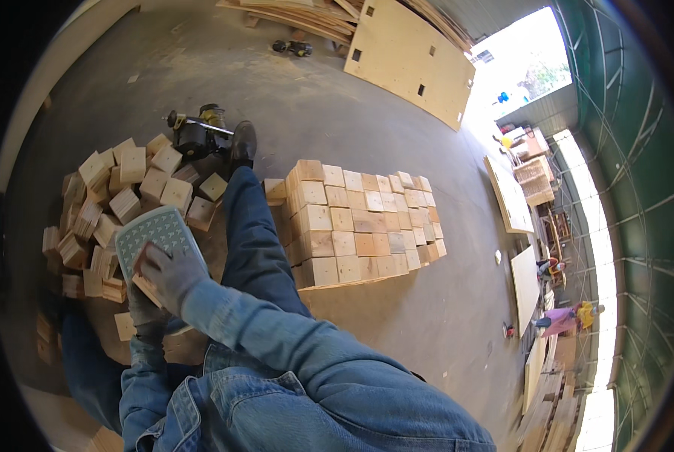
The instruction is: The person sits on the floor and sands small wooden blocks one at a time using a sanding block. They repeatedly pick up a block, sand its surfaces, and place it into a nearby stack of finished pieces.
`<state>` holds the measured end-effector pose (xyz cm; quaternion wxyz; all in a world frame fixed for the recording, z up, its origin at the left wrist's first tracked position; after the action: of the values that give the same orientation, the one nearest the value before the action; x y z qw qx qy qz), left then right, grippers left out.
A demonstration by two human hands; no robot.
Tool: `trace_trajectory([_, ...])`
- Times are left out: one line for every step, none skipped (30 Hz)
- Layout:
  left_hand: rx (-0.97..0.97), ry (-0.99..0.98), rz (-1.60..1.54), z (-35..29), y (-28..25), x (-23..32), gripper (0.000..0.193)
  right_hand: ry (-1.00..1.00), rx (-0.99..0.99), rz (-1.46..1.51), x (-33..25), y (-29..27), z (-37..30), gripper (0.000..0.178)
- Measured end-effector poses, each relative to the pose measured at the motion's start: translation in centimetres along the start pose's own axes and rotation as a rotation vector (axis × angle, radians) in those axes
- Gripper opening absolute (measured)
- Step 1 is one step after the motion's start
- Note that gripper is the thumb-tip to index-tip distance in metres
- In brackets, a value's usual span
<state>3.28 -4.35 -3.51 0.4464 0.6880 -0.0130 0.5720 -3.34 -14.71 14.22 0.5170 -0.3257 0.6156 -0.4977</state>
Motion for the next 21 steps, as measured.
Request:
trace_trajectory([-0.053, 0.076, 0.172, 0.1, 0.2, 0.7, 0.097, -0.047, 0.046, -0.004, -0.1, -0.2, -1.7, 0.055])
trace_trajectory([-0.098, 0.149, 0.33, 0.0, 0.6, 1.1, 0.1, -0.037, 0.002, 0.03, 0.3, 0.3, -3.3, 0.056])
trace_trajectory([-0.109, 0.249, 0.545, -0.2, 0.7, 2.6, 0.101, -0.041, -0.039, 0.066, 0.4, 0.8, -4.4, 0.056])
trace_trajectory([-0.123, 0.345, 0.75, -0.5, 1.2, 3.6, 0.102, -0.053, -0.02, 0.063, 0.7, 1.0, -5.6, 0.056])
trace_trajectory([-0.049, 0.359, 0.867, -0.4, 0.0, 3.2, 0.105, -0.072, -0.001, 0.056, 0.8, 1.2, -6.5, 0.056])
trace_trajectory([-0.039, 0.366, 0.939, -0.4, 0.4, 3.6, 0.102, -0.086, 0.018, 0.055, 1.1, 1.3, -7.0, 0.056])
trace_trajectory([-0.063, 0.329, 0.935, -0.6, 0.4, 3.4, 0.104, -0.091, 0.015, 0.045, 1.1, 1.2, -6.9, 0.056])
trace_trajectory([-0.085, 0.293, 0.93, -0.7, 0.4, 3.0, 0.106, -0.068, -0.013, 0.054, 1.4, 1.1, -6.3, 0.055])
trace_trajectory([-0.064, 0.258, 0.819, -0.4, 0.3, 3.2, 0.107, -0.062, -0.038, 0.075, 1.1, 1.3, -5.1, 0.054])
trace_trajectory([-0.052, 0.21, 0.7, -0.4, 0.7, 2.8, 0.108, -0.04, -0.068, 0.093, 0.9, 1.4, -4.2, 0.054])
trace_trajectory([-0.04, 0.162, 0.58, -0.4, 0.8, 2.4, 0.11, -0.038, -0.02, 0.077, 0.8, 0.6, -3.0, 0.051])
trace_trajectory([-0.025, 0.161, 0.622, -0.3, 0.6, 2.4, 0.111, -0.005, -0.062, 0.088, 0.6, 0.2, -1.1, 0.05])
trace_trajectory([-0.01, 0.16, 0.663, -0.4, 0.3, 2.4, 0.112, 0.029, -0.105, 0.098, 0.4, -0.3, 0.8, 0.05])
trace_trajectory([-0.012, 0.149, 0.699, -0.4, -0.1, 1.9, 0.112, 0.072, -0.15, 0.109, 0.6, -0.4, 2.5, 0.049])
trace_trajectory([-0.011, 0.146, 0.744, -0.3, -0.8, 1.7, 0.113, 0.09, -0.147, 0.109, 0.7, -0.2, 4.5, 0.05])
trace_trajectory([-0.013, 0.14, 0.79, -0.2, -1.5, 1.5, 0.114, 0.11, -0.144, 0.113, 0.7, 0.2, 6.6, 0.05])
trace_trajectory([0.005, 0.113, 0.802, -0.5, -2.9, 0.2, 0.115, 0.133, -0.146, 0.105, 0.9, -0.1, 7.7, 0.05])
trace_trajectory([0.012, 0.093, 0.848, -0.5, -2.9, 0.0, 0.116, 0.162, -0.2, 0.093, 1.1, -0.4, 8.1, 0.051])
trace_trajectory([0.016, 0.072, 0.897, -0.6, -2.9, -0.2, 0.117, 0.192, -0.255, 0.08, 1.0, -0.8, 8.4, 0.051])
trace_trajectory([0.018, 0.05, 0.945, -0.8, -2.9, -0.3, 0.118, 0.224, -0.311, 0.067, 1.2, -0.8, 8.2, 0.051])
trace_trajectory([0.055, 0.032, 1.005, -0.8, -3.5, 0.4, 0.118, 0.187, -0.232, 0.094, 0.8, -0.8, 8.3, 0.052])
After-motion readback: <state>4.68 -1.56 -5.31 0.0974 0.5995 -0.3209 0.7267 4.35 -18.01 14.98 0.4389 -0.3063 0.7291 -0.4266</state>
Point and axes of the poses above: each hand's wrist, its own z-axis towards the middle knuckle, its own y-axis out of the palm, x = y × z, the point moved 8 cm from there along z, towards the middle knuckle, and after that the axes turned 7 degrees about y, right-handed, at the moved point
